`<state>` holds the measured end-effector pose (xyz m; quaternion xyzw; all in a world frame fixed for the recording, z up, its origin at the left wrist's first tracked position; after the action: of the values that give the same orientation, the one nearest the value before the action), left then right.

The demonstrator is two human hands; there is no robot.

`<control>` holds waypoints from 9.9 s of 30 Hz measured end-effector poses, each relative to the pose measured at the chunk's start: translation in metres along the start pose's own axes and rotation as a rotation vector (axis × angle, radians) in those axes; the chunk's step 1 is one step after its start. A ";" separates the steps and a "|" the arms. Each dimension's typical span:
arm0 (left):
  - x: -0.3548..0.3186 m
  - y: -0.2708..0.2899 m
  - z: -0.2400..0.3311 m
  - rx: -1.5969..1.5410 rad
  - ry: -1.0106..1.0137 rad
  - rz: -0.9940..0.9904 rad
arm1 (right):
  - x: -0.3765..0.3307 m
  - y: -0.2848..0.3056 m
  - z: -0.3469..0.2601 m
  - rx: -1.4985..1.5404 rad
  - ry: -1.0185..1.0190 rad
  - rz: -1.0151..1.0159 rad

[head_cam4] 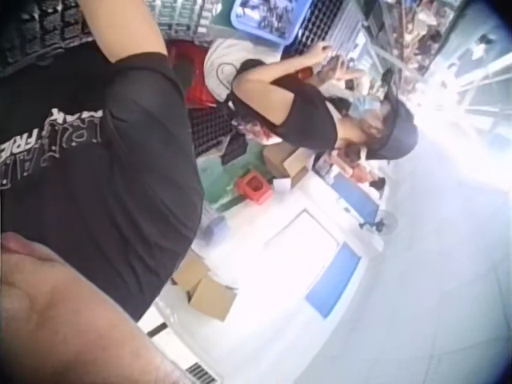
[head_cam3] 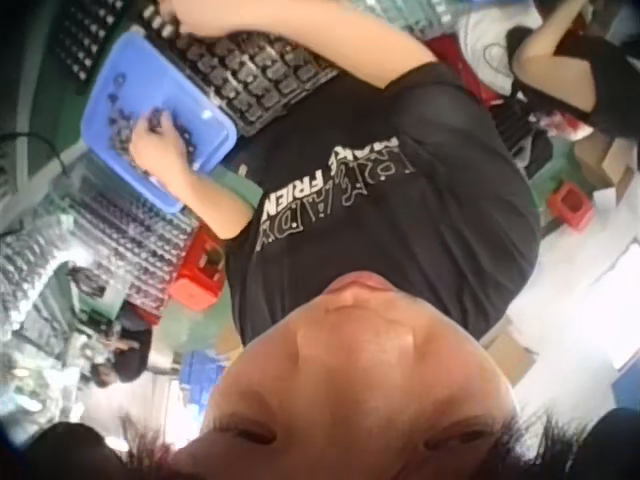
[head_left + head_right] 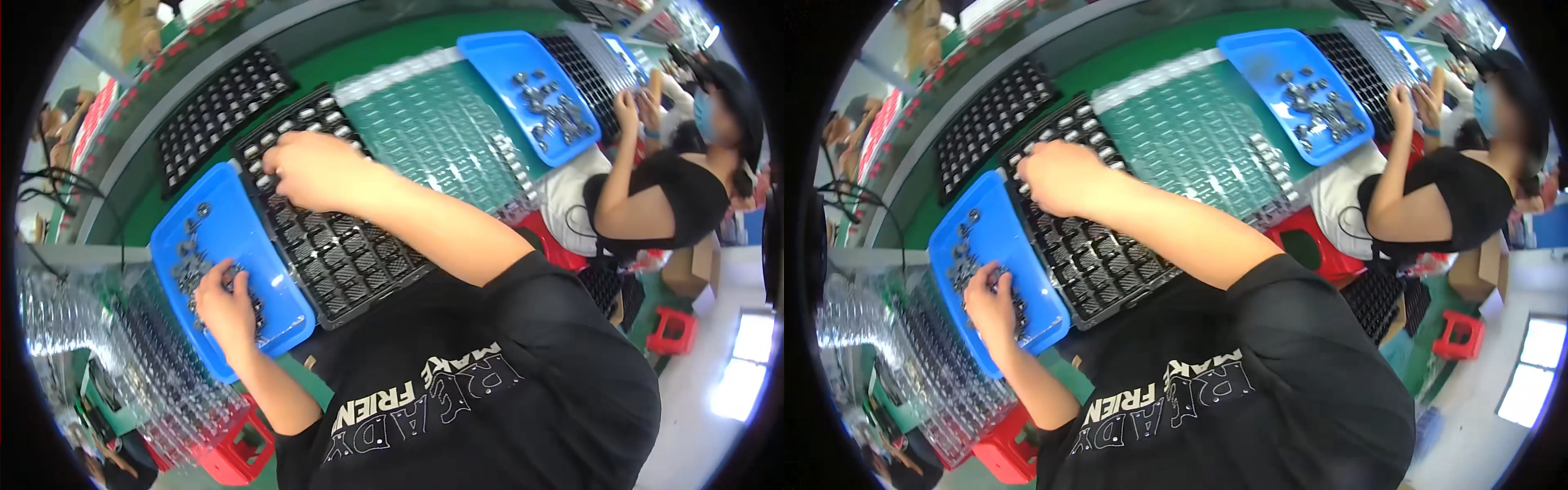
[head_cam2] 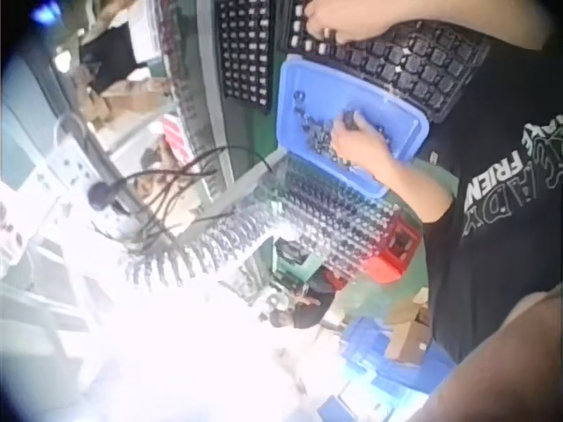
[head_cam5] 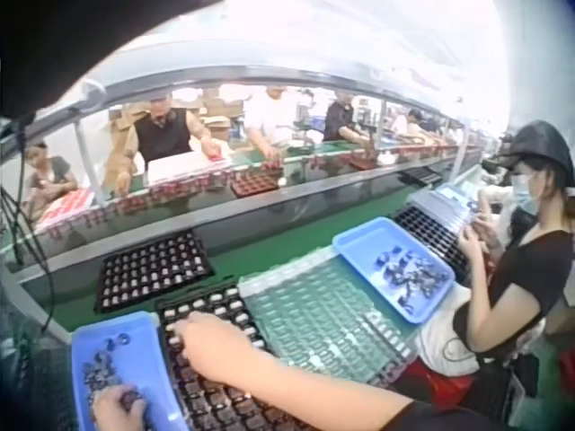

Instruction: Assembling small metal and plastic electronic components and placing them into a grid tray.

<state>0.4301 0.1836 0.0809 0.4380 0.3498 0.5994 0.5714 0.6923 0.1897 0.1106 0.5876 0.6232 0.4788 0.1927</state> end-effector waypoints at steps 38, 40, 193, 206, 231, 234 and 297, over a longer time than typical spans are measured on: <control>-0.014 -0.010 0.061 -1.477 0.053 -0.361 | -0.187 0.098 0.078 0.469 -0.396 0.678; -0.020 -0.005 0.083 -1.487 -0.001 -0.384 | -0.145 0.076 0.032 0.723 -0.247 0.593; -0.066 -0.007 0.080 -1.722 -0.001 -0.750 | -0.089 0.022 -0.083 0.523 0.283 0.387; -0.064 -0.013 0.066 -1.038 0.030 -0.457 | -0.098 0.023 -0.055 0.364 0.145 0.289; -0.080 -0.003 0.063 -0.368 -0.292 -0.092 | -0.223 0.068 0.032 -0.293 -0.388 0.286; -0.115 -0.032 0.096 -0.306 -0.600 -0.290 | -0.220 0.032 0.021 -0.312 -0.391 0.155; -0.089 -0.045 0.065 -1.657 0.138 -0.715 | -0.193 0.057 0.017 0.566 -0.110 0.718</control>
<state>0.5036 0.0946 0.0520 -0.2852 -0.0451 0.4710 0.8336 0.7823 0.0109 0.0870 0.8203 0.4752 0.2945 -0.1209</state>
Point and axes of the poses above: each hand's wrist, its own x-axis towards the middle knuckle, its own y-axis out of the back of the hand, z = x × y, the point moved 6 cm from there along x, towards the middle knuckle, and after that the axes turned 13 degrees about y, right-handed, at the moved point
